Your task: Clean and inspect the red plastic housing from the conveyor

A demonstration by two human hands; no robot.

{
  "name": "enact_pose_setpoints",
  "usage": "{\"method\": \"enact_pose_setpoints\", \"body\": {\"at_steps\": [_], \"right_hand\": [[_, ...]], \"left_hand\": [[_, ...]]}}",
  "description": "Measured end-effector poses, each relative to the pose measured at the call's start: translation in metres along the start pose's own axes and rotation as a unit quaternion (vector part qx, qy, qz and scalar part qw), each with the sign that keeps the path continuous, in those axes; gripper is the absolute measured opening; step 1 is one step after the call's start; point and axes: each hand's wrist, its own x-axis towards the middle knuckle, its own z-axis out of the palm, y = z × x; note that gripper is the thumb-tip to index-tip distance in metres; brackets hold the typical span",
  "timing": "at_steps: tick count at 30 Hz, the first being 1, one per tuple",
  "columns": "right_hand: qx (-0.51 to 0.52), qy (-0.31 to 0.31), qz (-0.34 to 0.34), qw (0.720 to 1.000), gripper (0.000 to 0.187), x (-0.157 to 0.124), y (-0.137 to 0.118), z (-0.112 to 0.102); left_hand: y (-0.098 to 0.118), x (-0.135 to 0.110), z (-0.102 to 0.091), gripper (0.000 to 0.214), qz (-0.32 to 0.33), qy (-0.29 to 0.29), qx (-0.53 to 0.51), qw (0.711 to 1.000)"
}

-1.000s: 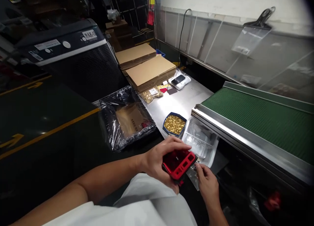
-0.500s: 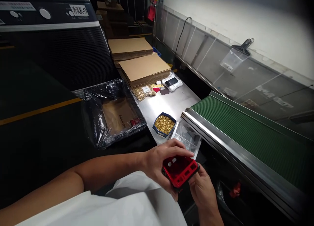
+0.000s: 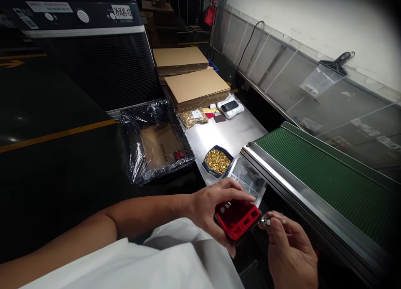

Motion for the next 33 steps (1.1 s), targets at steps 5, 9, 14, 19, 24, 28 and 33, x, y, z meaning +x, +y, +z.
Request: {"method": "enact_pose_setpoints", "body": {"at_steps": [5, 9, 14, 19, 24, 28, 33], "right_hand": [[-0.055, -0.010, 0.027, 0.998, 0.068, -0.013, -0.044, 0.005], [-0.051, 0.008, -0.023, 0.998, 0.051, -0.024, -0.061, 0.008], [-0.083, 0.025, -0.061, 0.994, 0.050, -0.037, -0.072, 0.015], [-0.067, 0.016, -0.077, 0.995, 0.040, -0.040, -0.073, 0.017], [-0.060, 0.021, -0.073, 0.995, 0.036, -0.039, -0.068, 0.014], [-0.067, 0.012, -0.083, 0.994, 0.035, -0.039, -0.066, 0.012], [-0.073, 0.000, -0.123, 0.990, 0.029, -0.040, -0.066, 0.013]], "left_hand": [[0.004, 0.003, -0.004, 0.106, 0.021, -0.028, 0.077, 0.996], [0.007, 0.004, -0.007, 0.101, 0.036, -0.057, 0.116, 0.991], [0.008, 0.006, -0.007, 0.098, 0.044, -0.059, 0.120, 0.990], [0.011, 0.008, -0.007, 0.097, 0.040, -0.067, 0.132, 0.988], [0.014, 0.010, -0.007, 0.097, 0.045, -0.079, 0.136, 0.987], [0.014, 0.010, -0.006, 0.093, 0.046, -0.086, 0.139, 0.985], [0.014, 0.008, -0.006, 0.094, 0.043, -0.089, 0.126, 0.987]]}}
